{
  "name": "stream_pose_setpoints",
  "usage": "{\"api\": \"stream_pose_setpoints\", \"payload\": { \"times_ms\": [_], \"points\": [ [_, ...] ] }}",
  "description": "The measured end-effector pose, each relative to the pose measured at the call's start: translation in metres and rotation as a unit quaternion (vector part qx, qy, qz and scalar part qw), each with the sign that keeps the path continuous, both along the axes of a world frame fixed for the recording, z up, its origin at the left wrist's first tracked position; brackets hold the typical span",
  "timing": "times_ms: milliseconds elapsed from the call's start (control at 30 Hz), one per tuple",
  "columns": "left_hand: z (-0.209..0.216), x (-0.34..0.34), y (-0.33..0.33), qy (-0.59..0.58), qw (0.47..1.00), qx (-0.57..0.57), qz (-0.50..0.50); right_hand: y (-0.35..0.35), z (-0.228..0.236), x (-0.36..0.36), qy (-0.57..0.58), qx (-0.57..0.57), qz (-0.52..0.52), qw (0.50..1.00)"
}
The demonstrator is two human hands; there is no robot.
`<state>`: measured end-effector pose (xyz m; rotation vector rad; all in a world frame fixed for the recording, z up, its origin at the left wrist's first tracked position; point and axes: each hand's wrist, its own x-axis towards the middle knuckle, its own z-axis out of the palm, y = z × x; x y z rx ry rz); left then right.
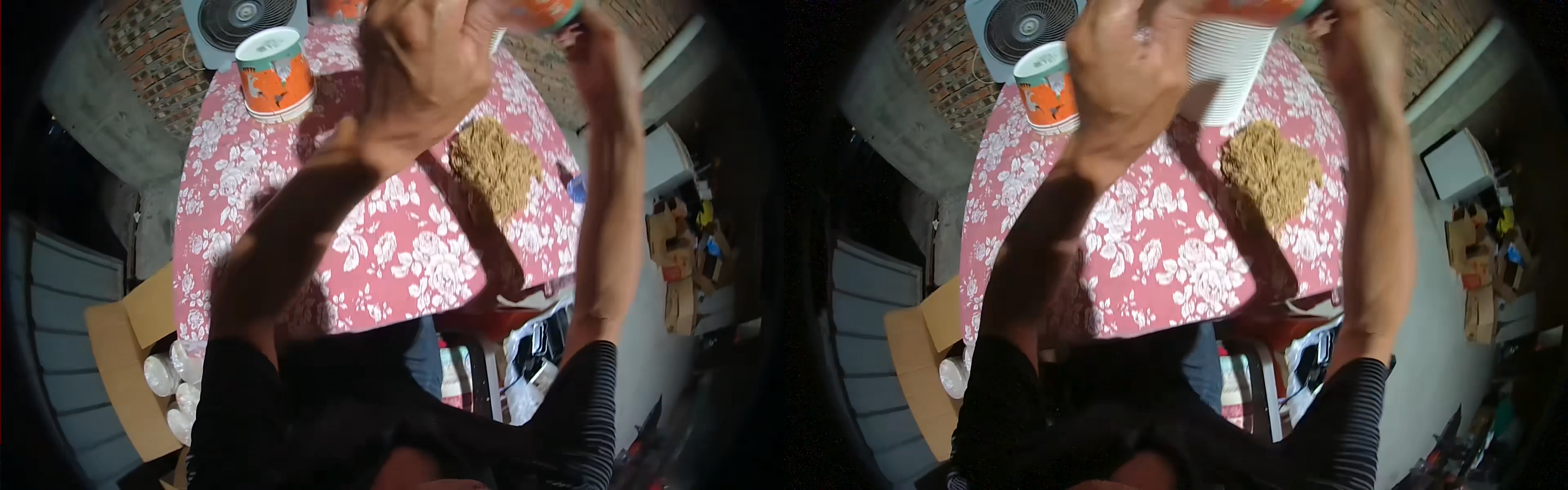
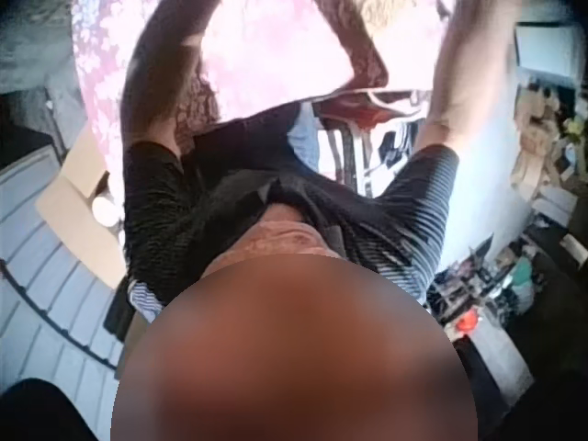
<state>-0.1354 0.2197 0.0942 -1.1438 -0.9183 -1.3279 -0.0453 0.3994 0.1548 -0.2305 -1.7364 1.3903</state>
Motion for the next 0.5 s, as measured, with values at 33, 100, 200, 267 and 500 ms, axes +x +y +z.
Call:
{"api": "stream_pose_setpoints", "payload": {
  "times_ms": [33,100,200,267,500],
  "points": [
    [0.004,0.037,-0.014,-0.108,0.989,-0.088,-0.053,0.058,-0.037,0.006,0.016,-0.065,0.128,0.990],
    [-0.014,0.053,-0.048,-0.156,0.958,-0.236,0.047,-0.025,-0.091,0.022,-0.016,-0.238,0.138,0.961],
    [-0.037,0.056,-0.077,-0.074,0.950,-0.275,0.126,-0.074,-0.164,0.049,-0.059,-0.315,0.171,0.932],
    [-0.053,0.049,-0.105,-0.043,0.928,-0.321,0.182,-0.112,-0.206,0.068,-0.104,-0.343,0.129,0.925],
    [-0.123,0.054,-0.158,-0.111,0.875,-0.454,0.126,-0.228,-0.283,0.208,0.053,-0.753,0.374,0.538]
  ]
}}
